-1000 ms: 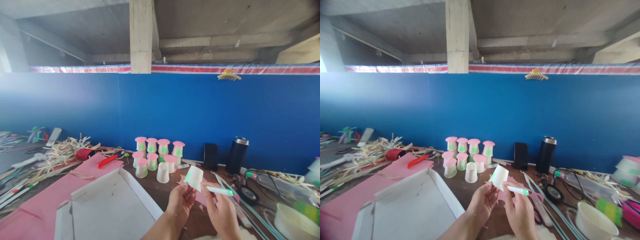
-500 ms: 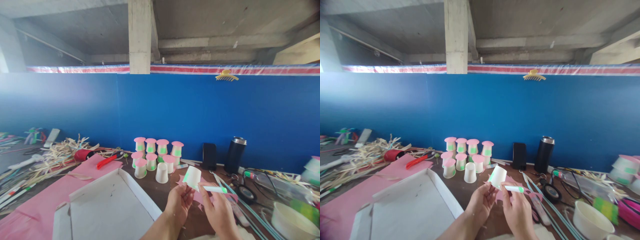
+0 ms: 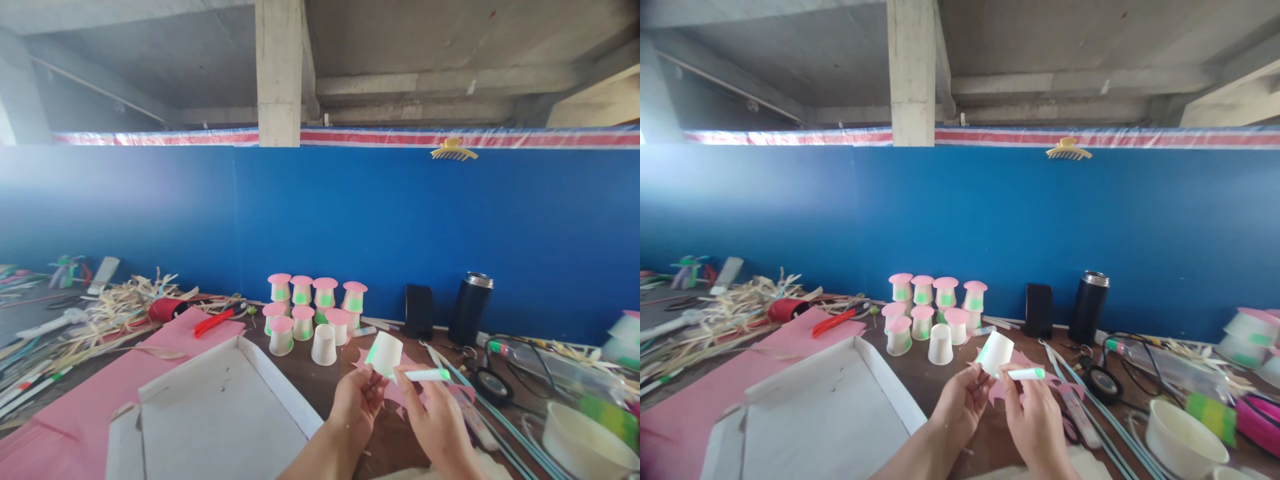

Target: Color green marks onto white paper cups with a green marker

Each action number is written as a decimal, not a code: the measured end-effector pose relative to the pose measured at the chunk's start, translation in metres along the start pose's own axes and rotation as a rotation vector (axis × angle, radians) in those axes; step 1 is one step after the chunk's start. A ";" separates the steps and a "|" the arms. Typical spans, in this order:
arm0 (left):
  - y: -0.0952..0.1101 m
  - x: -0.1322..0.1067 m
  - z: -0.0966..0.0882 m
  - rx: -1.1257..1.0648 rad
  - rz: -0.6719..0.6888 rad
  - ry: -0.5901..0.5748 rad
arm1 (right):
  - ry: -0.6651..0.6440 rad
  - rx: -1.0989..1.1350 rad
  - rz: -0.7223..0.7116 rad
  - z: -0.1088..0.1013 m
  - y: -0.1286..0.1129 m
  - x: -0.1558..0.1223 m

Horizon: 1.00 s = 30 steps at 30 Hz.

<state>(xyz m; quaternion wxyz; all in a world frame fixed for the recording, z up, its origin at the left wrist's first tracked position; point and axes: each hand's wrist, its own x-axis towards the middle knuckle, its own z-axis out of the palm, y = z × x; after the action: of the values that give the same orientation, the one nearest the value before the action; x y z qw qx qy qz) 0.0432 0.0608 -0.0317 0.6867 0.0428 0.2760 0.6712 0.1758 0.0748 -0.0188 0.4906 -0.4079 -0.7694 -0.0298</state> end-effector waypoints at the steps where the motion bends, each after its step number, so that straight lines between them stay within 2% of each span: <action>1: 0.000 0.000 0.000 0.002 -0.001 0.003 | 0.007 0.000 -0.008 0.000 0.000 0.000; 4: 0.000 0.000 0.001 0.002 -0.002 -0.003 | 0.039 -0.018 -0.022 -0.001 -0.001 0.001; 14: 0.000 -0.001 0.003 -0.003 0.005 -0.005 | 0.030 -0.036 -0.030 -0.002 -0.001 0.001; 21: 0.001 -0.004 0.006 0.002 0.005 0.001 | 0.148 -0.026 0.005 -0.008 -0.004 0.004; 30: 0.001 -0.005 0.006 0.024 0.045 -0.059 | 0.100 -0.027 -0.020 -0.008 -0.007 0.002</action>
<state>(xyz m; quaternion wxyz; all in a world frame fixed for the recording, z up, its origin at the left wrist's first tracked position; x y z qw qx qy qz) 0.0448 0.0578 -0.0249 0.6788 0.0769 0.2623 0.6815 0.1763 0.0675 -0.0107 0.5224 -0.4047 -0.7476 -0.0655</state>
